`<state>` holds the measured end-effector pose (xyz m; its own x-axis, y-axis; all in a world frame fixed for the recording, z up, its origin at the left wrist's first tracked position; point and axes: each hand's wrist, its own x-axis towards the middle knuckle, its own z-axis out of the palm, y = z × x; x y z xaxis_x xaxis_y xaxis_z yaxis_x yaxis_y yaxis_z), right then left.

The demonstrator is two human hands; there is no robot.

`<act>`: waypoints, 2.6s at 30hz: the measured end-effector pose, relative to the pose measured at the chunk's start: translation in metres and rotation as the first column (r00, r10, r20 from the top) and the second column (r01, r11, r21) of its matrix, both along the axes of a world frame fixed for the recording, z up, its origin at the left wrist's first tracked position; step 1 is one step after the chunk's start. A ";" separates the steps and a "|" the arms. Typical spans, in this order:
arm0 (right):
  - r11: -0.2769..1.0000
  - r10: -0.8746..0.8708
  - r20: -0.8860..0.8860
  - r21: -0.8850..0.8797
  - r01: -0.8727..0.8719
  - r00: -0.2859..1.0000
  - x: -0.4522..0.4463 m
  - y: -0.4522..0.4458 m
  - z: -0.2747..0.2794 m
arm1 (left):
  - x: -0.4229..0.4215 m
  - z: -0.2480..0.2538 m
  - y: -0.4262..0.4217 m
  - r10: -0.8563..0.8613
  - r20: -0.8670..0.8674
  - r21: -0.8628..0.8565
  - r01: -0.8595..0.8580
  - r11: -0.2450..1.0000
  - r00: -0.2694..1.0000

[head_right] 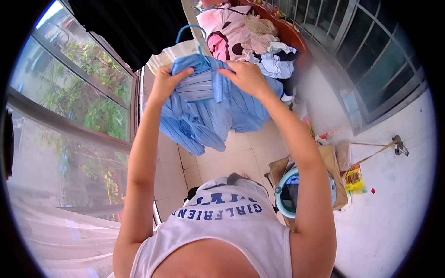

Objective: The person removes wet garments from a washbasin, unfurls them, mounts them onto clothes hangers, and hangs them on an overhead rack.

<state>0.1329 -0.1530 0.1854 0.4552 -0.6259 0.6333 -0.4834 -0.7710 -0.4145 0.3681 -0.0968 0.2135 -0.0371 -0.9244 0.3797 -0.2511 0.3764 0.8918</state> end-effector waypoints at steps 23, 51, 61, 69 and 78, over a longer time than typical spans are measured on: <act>0.962 -0.191 0.120 0.218 0.162 0.974 -0.010 -0.013 -0.022 | -0.018 -0.068 0.035 0.308 0.438 -0.241 -0.220 0.945 0.845; 0.913 0.128 0.335 0.328 -0.242 0.934 -0.003 -0.005 0.022 | -0.031 0.012 0.025 0.645 0.366 -0.597 -0.363 0.716 0.671; 0.885 0.163 0.348 0.361 -0.293 0.923 0.004 0.007 0.014 | -0.020 -0.005 -0.001 0.185 -0.034 -0.053 -0.186 0.981 0.982; 0.911 0.044 0.233 0.389 -0.134 0.972 0.009 0.019 0.003 | -0.036 0.001 0.007 -0.055 -0.038 -0.084 0.052 0.995 0.998; 0.994 0.069 0.195 0.068 -0.084 0.978 0.022 0.015 0.004 | -0.019 0.009 0.007 0.252 0.427 -0.206 -0.178 0.962 0.869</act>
<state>0.1545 -0.1376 0.1894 0.3781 -0.6429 0.6661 -0.3298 -0.7658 -0.5520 0.3489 -0.0898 0.2228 -0.0437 -0.8597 0.5089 -0.6976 0.3908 0.6005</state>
